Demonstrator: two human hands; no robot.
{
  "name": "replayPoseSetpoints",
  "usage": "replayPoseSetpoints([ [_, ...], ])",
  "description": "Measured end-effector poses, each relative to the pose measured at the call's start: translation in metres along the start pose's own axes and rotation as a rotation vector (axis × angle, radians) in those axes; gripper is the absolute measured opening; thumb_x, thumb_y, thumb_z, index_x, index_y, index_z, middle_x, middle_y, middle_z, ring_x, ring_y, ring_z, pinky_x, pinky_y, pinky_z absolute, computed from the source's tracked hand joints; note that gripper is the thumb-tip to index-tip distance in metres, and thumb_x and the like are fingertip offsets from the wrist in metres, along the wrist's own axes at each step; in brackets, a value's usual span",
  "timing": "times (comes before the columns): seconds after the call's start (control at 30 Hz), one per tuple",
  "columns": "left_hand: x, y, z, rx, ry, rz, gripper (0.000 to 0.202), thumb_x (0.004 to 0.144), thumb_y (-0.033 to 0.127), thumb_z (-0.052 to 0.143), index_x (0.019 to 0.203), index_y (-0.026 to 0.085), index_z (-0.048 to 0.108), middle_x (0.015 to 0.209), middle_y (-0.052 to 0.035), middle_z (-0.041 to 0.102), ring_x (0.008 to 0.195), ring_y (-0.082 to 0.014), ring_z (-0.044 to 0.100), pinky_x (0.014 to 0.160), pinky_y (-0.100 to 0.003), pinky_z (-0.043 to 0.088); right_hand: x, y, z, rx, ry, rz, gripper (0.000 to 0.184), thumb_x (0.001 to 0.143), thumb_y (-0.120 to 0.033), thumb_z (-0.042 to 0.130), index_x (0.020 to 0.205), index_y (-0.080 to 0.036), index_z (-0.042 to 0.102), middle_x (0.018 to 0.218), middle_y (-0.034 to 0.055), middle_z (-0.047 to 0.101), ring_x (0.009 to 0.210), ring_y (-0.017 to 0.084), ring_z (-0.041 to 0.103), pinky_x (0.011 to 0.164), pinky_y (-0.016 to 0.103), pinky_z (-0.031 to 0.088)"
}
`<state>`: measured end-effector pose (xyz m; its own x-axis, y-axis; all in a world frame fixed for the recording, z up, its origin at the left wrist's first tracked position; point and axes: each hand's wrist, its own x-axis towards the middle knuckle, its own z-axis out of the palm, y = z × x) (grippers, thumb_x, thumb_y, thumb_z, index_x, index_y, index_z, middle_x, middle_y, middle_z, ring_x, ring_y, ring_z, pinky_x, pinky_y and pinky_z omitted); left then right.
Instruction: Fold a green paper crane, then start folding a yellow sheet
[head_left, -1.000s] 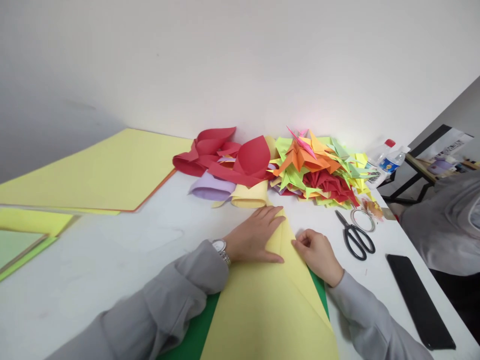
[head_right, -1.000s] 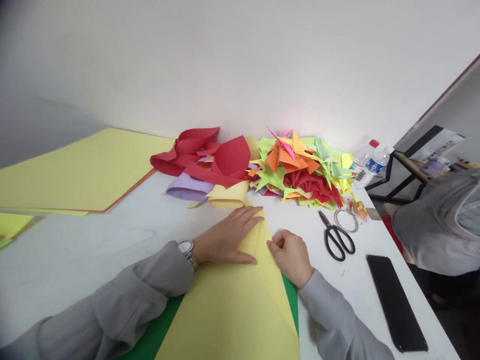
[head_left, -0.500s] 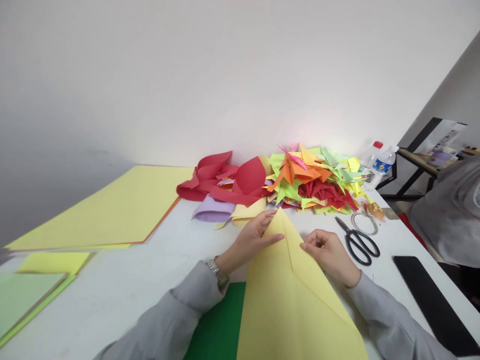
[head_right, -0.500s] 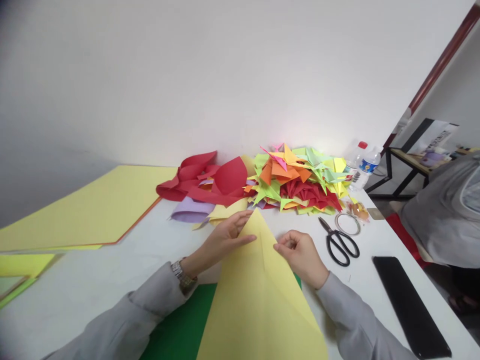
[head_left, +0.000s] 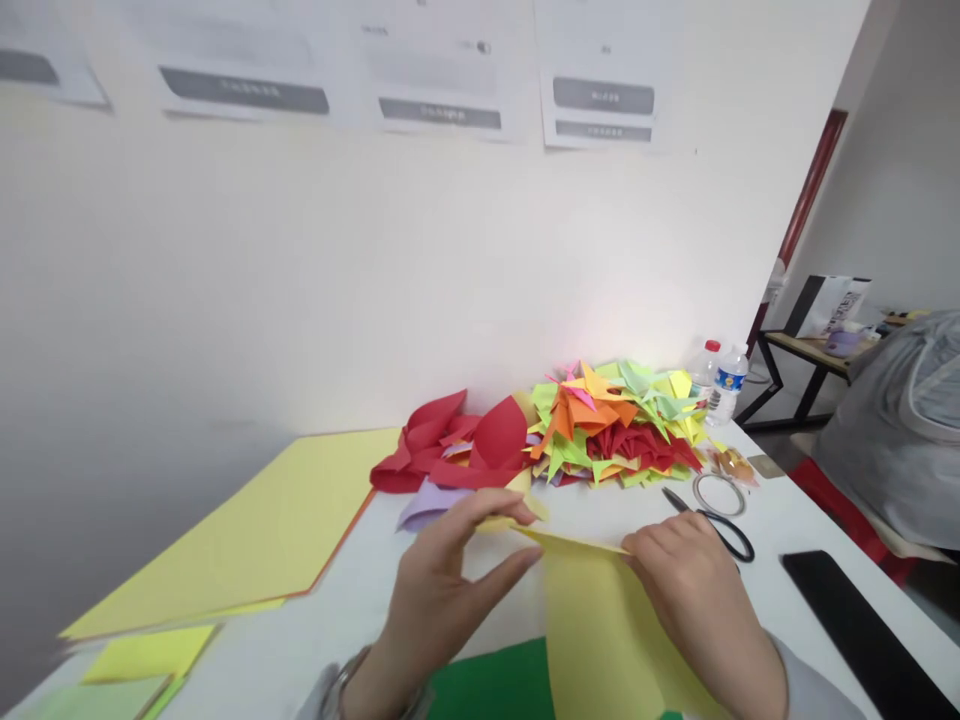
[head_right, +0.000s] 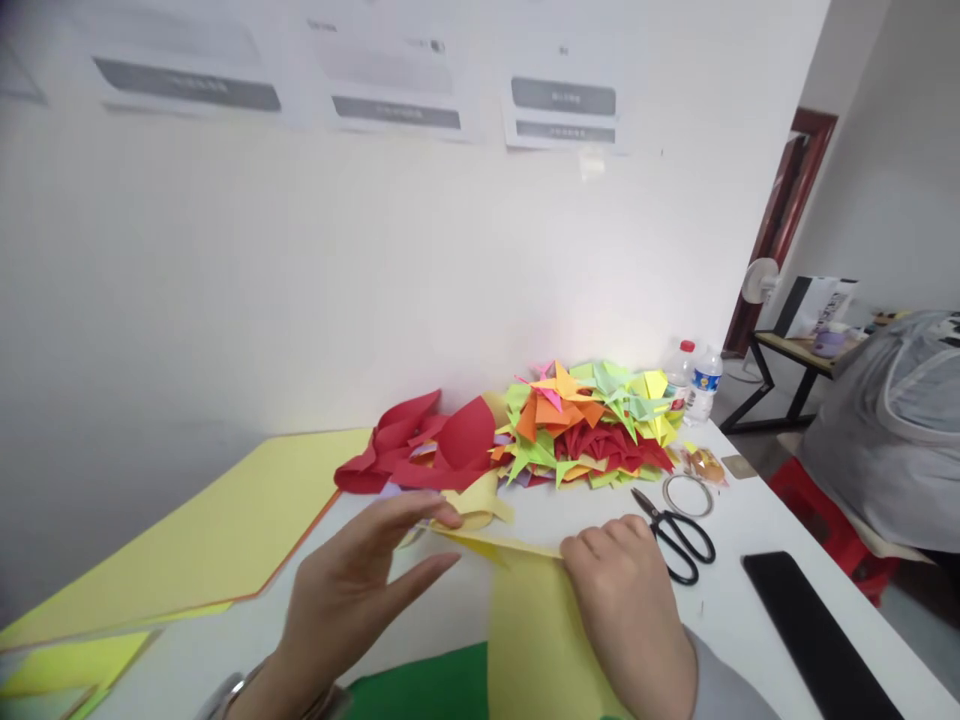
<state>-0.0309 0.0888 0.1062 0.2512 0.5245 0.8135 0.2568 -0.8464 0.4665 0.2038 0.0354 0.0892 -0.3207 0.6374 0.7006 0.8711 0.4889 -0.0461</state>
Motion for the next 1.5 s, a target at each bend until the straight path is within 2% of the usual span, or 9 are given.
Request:
replayPoseSetpoints([
  [0.1, 0.013, 0.022, -0.013, 0.403, -0.128, 0.323, 0.01, 0.089, 0.018, 0.061, 0.097, 0.021, 0.063, 0.088, -0.0028, 0.069, 0.08, -0.0188, 0.063, 0.074, -0.035, 0.049, 0.011, -0.011, -0.002, -0.134, 0.098, -0.052, 0.028, 0.091, -0.002, 0.043, 0.081, -0.019, 0.064, 0.064, 0.001, 0.063, 0.061, 0.017, 0.053, 0.069, 0.033, 0.031],
  [0.2, 0.019, 0.038, -0.016, 0.664, -0.216, 0.444, 0.018, 0.093, 0.011, 0.048, 0.09, 0.02, 0.064, 0.083, -0.0013, 0.07, 0.078, -0.0203, 0.06, 0.078, -0.04, 0.043, 0.027, -0.023, -0.002, -0.178, 0.189, -0.099, 0.025, 0.083, 0.001, 0.048, 0.079, -0.018, 0.064, 0.064, 0.0021, 0.063, 0.063, 0.019, 0.053, 0.077, 0.037, 0.033],
  [0.3, 0.016, 0.043, -0.016, 0.767, -0.225, 0.428, 0.026, 0.093, 0.007, 0.042, 0.088, 0.018, 0.064, 0.076, 0.0, 0.068, 0.072, -0.0186, 0.057, 0.075, -0.038, 0.041, 0.039, -0.033, -0.003, -0.181, 0.243, -0.086, 0.025, 0.083, 0.0, 0.049, 0.081, -0.019, 0.064, 0.066, 0.0028, 0.064, 0.067, 0.021, 0.053, 0.082, 0.039, 0.034],
  [0.47, 0.011, 0.037, -0.017, 0.798, -0.17, 0.375, 0.025, 0.094, 0.007, 0.041, 0.092, 0.017, 0.064, 0.08, -0.0014, 0.069, 0.07, -0.0175, 0.056, 0.067, -0.034, 0.04, 0.047, -0.042, -0.002, -0.008, 0.327, -0.104, 0.028, 0.098, -0.009, 0.038, 0.088, -0.018, 0.063, 0.074, 0.0021, 0.069, 0.073, 0.017, 0.057, 0.084, 0.036, 0.035],
  [0.67, 0.013, 0.039, -0.013, 0.831, -0.125, 0.334, 0.017, 0.095, 0.018, 0.048, 0.093, 0.017, 0.066, 0.081, -0.0036, 0.07, 0.073, -0.0193, 0.058, 0.071, -0.036, 0.044, 0.052, -0.045, 0.0, -0.018, 0.279, -0.148, 0.035, 0.102, -0.012, 0.031, 0.095, -0.016, 0.064, 0.079, 0.0044, 0.07, 0.079, 0.018, 0.058, 0.088, 0.04, 0.037],
  [0.93, 0.001, 0.037, 0.008, 0.817, -0.046, 0.422, 0.022, 0.086, 0.003, 0.048, 0.091, 0.014, 0.066, 0.084, -0.007, 0.07, 0.08, -0.0224, 0.061, 0.08, -0.041, 0.047, 0.048, -0.042, 0.015, -0.02, 0.19, -0.219, 0.032, 0.1, -0.009, 0.033, 0.097, -0.014, 0.065, 0.078, 0.0057, 0.068, 0.084, 0.019, 0.061, 0.093, 0.043, 0.04],
  [1.13, 0.003, 0.03, 0.011, 0.765, -0.119, 0.464, 0.025, 0.089, 0.003, 0.042, 0.095, 0.011, 0.066, 0.089, -0.0088, 0.07, 0.088, -0.0234, 0.062, 0.088, -0.042, 0.045, 0.048, -0.035, 0.011, 0.018, 0.149, -0.208, 0.033, 0.101, -0.01, 0.034, 0.092, -0.015, 0.065, 0.08, 0.0057, 0.068, 0.088, 0.02, 0.06, 0.093, 0.042, 0.04],
  [1.37, 0.002, 0.02, 0.018, 0.814, -0.137, 0.445, 0.026, 0.091, 0.005, 0.04, 0.092, 0.011, 0.065, 0.088, -0.0096, 0.069, 0.089, -0.0235, 0.061, 0.085, -0.042, 0.044, 0.05, -0.03, 0.012, 0.024, 0.112, -0.27, 0.033, 0.1, -0.008, 0.034, 0.093, -0.012, 0.065, 0.081, 0.0072, 0.068, 0.087, 0.02, 0.06, 0.092, 0.042, 0.041],
  [1.5, 0.006, 0.018, 0.012, 0.817, -0.185, 0.427, 0.024, 0.091, 0.005, 0.041, 0.089, 0.012, 0.064, 0.084, -0.0083, 0.067, 0.086, -0.0229, 0.061, 0.083, -0.042, 0.045, 0.049, -0.026, 0.011, -0.003, 0.092, -0.277, 0.03, 0.1, -0.009, 0.036, 0.095, -0.013, 0.066, 0.079, 0.0061, 0.068, 0.084, 0.019, 0.061, 0.091, 0.042, 0.041],
])
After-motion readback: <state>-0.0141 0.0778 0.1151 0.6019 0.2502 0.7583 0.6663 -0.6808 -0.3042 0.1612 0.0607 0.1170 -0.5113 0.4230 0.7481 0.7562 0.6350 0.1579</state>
